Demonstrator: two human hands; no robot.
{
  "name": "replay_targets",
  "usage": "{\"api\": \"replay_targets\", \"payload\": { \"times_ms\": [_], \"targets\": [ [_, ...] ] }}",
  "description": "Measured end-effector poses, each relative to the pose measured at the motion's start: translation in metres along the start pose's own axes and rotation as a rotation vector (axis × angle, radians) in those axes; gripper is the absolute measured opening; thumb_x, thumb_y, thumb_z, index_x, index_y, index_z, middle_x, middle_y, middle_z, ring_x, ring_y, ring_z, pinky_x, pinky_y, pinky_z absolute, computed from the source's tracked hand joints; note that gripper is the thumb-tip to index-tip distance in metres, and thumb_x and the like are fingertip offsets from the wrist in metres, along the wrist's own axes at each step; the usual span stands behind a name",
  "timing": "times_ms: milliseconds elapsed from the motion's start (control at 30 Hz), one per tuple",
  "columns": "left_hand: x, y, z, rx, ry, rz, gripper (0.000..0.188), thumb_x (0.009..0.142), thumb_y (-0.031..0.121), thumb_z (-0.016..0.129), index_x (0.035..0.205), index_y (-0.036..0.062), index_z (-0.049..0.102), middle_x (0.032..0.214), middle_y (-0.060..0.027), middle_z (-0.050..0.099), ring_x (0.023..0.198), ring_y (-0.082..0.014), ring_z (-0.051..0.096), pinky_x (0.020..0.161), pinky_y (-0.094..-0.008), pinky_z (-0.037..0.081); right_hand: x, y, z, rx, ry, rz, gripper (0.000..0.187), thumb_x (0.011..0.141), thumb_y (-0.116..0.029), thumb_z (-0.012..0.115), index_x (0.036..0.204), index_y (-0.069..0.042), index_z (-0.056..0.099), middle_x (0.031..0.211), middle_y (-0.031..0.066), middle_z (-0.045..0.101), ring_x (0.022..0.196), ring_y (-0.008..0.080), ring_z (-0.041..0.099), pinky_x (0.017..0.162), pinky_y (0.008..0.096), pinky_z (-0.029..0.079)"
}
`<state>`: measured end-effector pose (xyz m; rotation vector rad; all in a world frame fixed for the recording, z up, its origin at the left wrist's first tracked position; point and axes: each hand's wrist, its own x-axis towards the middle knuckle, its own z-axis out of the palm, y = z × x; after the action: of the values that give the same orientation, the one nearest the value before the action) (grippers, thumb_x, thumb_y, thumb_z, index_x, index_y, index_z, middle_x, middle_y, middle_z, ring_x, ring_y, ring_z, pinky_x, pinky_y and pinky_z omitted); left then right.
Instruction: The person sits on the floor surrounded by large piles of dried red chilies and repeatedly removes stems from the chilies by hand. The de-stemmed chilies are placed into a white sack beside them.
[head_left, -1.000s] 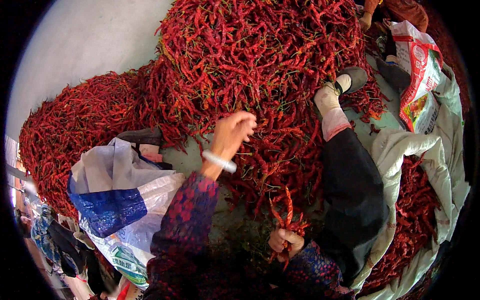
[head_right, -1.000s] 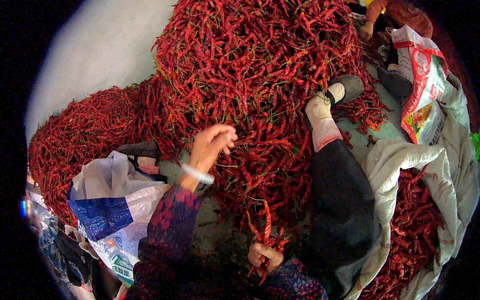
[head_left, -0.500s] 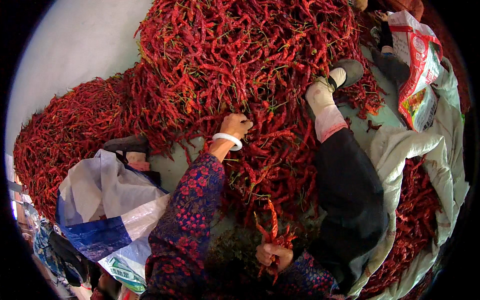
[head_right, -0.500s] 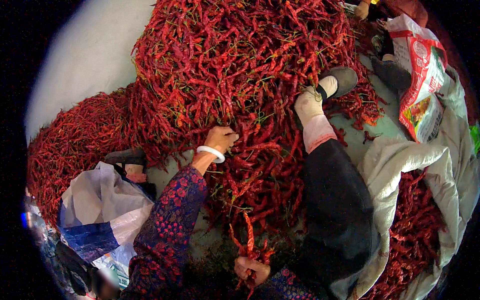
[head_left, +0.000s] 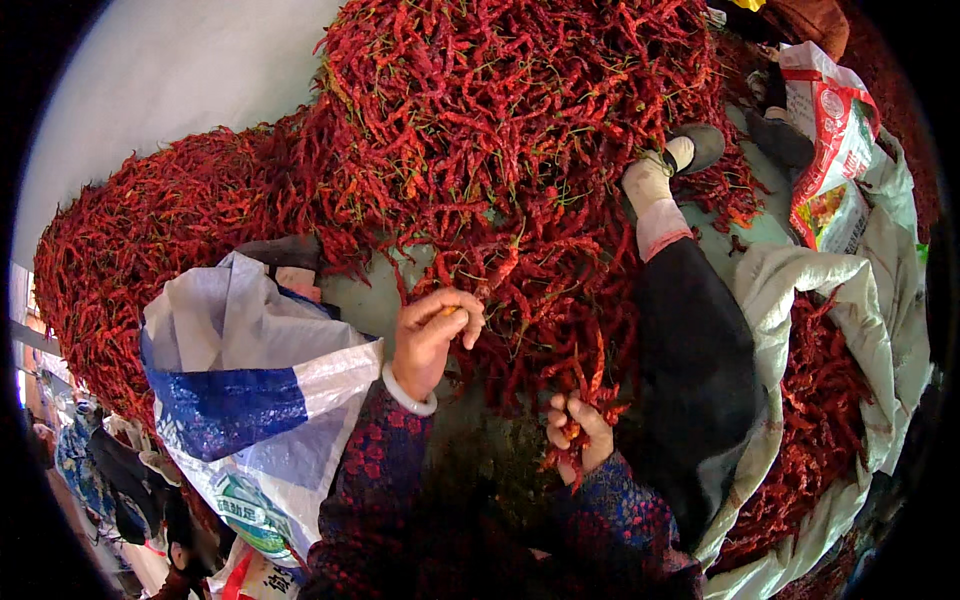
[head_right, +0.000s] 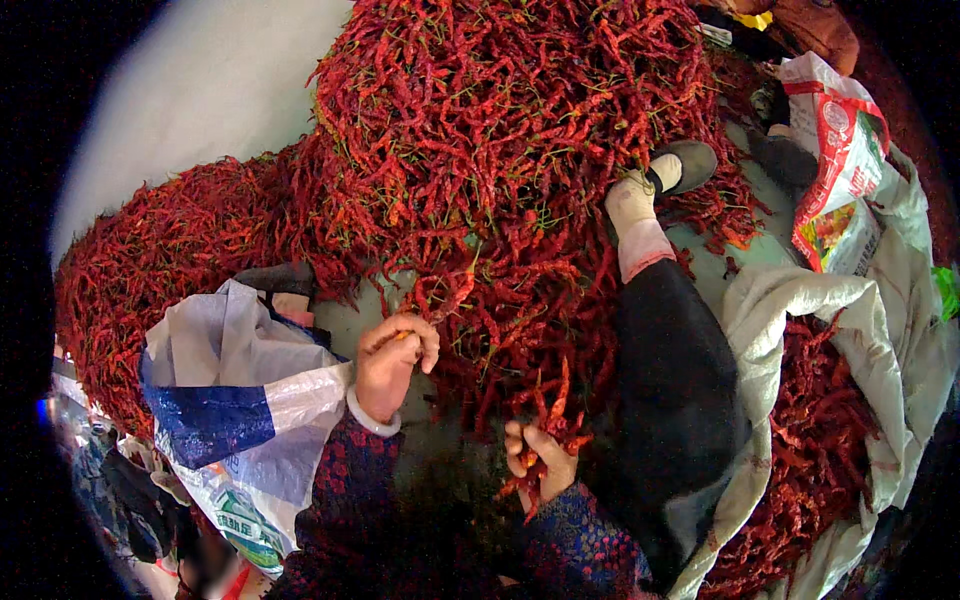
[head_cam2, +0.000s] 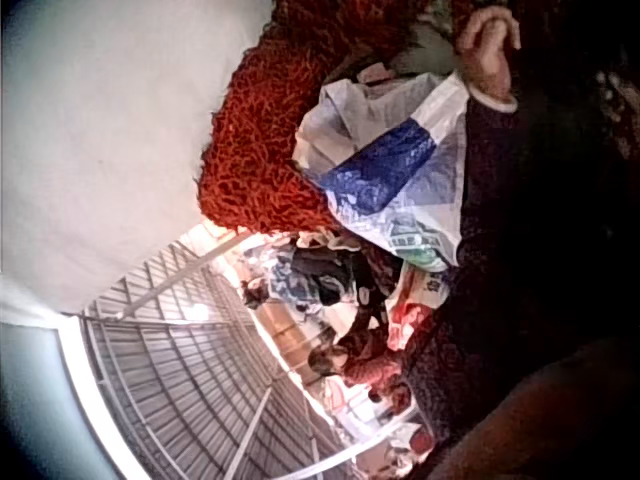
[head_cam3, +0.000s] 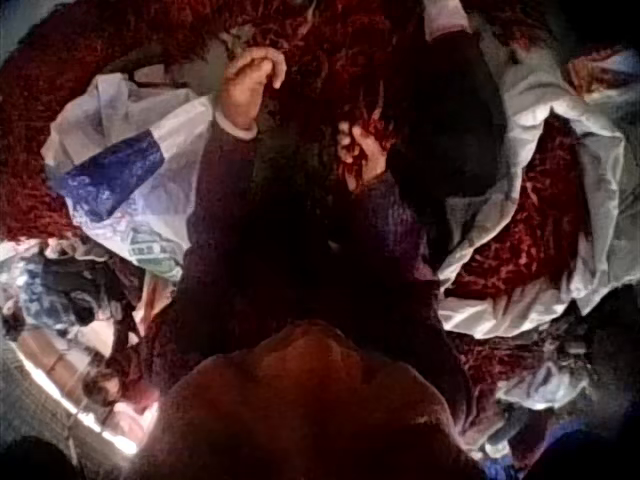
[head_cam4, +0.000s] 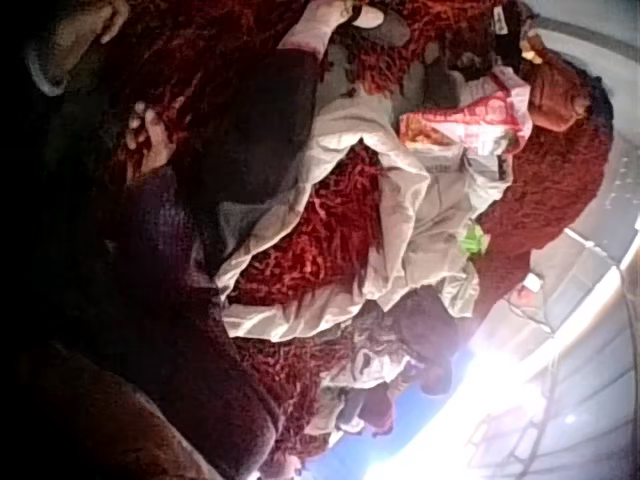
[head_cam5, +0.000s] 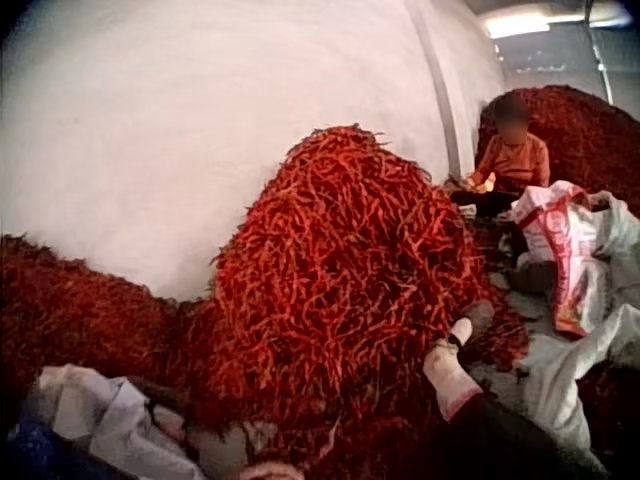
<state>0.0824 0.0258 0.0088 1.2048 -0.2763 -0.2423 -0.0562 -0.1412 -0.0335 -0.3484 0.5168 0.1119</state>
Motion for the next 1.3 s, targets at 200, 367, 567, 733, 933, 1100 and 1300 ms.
{"api": "replay_targets", "payload": {
  "times_ms": [200,367,567,733,933,1100,1300],
  "targets": [
    [-0.044,0.006,0.035,0.089,-0.019,0.027,0.013,0.077,0.003,0.05,0.083,-0.0048,0.058,0.073,-0.0102,0.055,0.058,-0.0129,0.049,0.054,-0.0252,0.039,0.008,-0.016,0.034,-0.132,0.07,-0.17,0.031,0.076,-0.013,0.06,0.101,0.001,0.049,0.102,0.0155,0.056,0.088,0.0222,0.057,0.052,0.0262,0.042],
    [-0.084,-0.006,0.062,0.23,-0.178,-0.005,0.011,0.077,0.004,0.053,0.082,-0.0037,0.059,0.075,-0.0089,0.055,0.061,-0.0137,0.05,0.055,-0.0253,0.04,0.011,-0.023,0.04,-0.204,-0.048,-0.215,0.033,0.074,-0.011,0.062,0.1,0.004,0.05,0.1,0.0169,0.057,0.091,0.0255,0.057,0.059,0.0325,0.047],
    [-0.097,-0.007,0.049,0.043,-0.416,-0.184,0.033,0.077,-0.001,0.056,0.109,0.0017,0.049,0.095,-0.0065,0.054,0.077,-0.0123,0.053,0.071,-0.0247,0.042,0.001,-0.031,0.04,-0.344,0.024,-0.247,0.026,0.068,-0.004,0.065,0.09,0.003,0.053,0.073,0.0151,0.06,0.059,0.0207,0.058,0.057,0.0324,0.048],
    [-0.08,0.012,0.04,0.012,-0.05,-0.351,0.03,0.08,0.007,0.051,0.109,0.0036,0.043,0.074,-0.0038,0.05,0.054,-0.0092,0.047,0.046,-0.0214,0.037,0.001,-0.023,0.034,-0.488,-0.091,-0.109,0.02,0.068,-0.005,0.067,0.082,0.004,0.055,0.067,0.0125,0.06,0.052,0.0183,0.056,0.047,0.027,0.045],
    [-0.079,0.002,0.055,0.067,-0.032,-0.362,0.017,0.082,0.012,0.052,0.095,0.0035,0.047,0.062,-0.0008,0.049,0.047,-0.0042,0.04,0.041,-0.0189,0.03,-0.003,-0.018,0.036,-0.578,-0.142,0.035,0.019,0.068,-0.004,0.068,0.084,0.002,0.058,0.067,0.0103,0.06,0.055,0.0168,0.057,0.047,0.0257,0.047],
    [-0.079,0.001,0.056,0.245,-0.056,-0.331,0.016,0.082,0.01,0.051,0.096,0.003,0.046,0.064,-0.001,0.051,0.049,-0.0046,0.042,0.041,-0.0218,0.033,-0.003,-0.017,0.032,-0.561,-0.122,0.063,0.018,0.068,-0.001,0.066,0.083,0.001,0.058,0.069,0.0097,0.06,0.055,0.0164,0.057,0.046,0.0251,0.046],
    [-0.084,-0.012,0.061,1.11,-0.088,0.527,0.022,0.071,0.0,0.055,0.092,0.0015,0.052,0.061,-0.007,0.049,0.051,-0.0167,0.05,0.043,-0.0294,0.04,-0.002,-0.008,0.025,-0.718,-0.092,-0.093,0.018,0.066,0.001,0.065,0.082,0.001,0.057,0.069,0.0088,0.06,0.056,0.0159,0.057,0.046,0.025,0.044]
  ]
}}
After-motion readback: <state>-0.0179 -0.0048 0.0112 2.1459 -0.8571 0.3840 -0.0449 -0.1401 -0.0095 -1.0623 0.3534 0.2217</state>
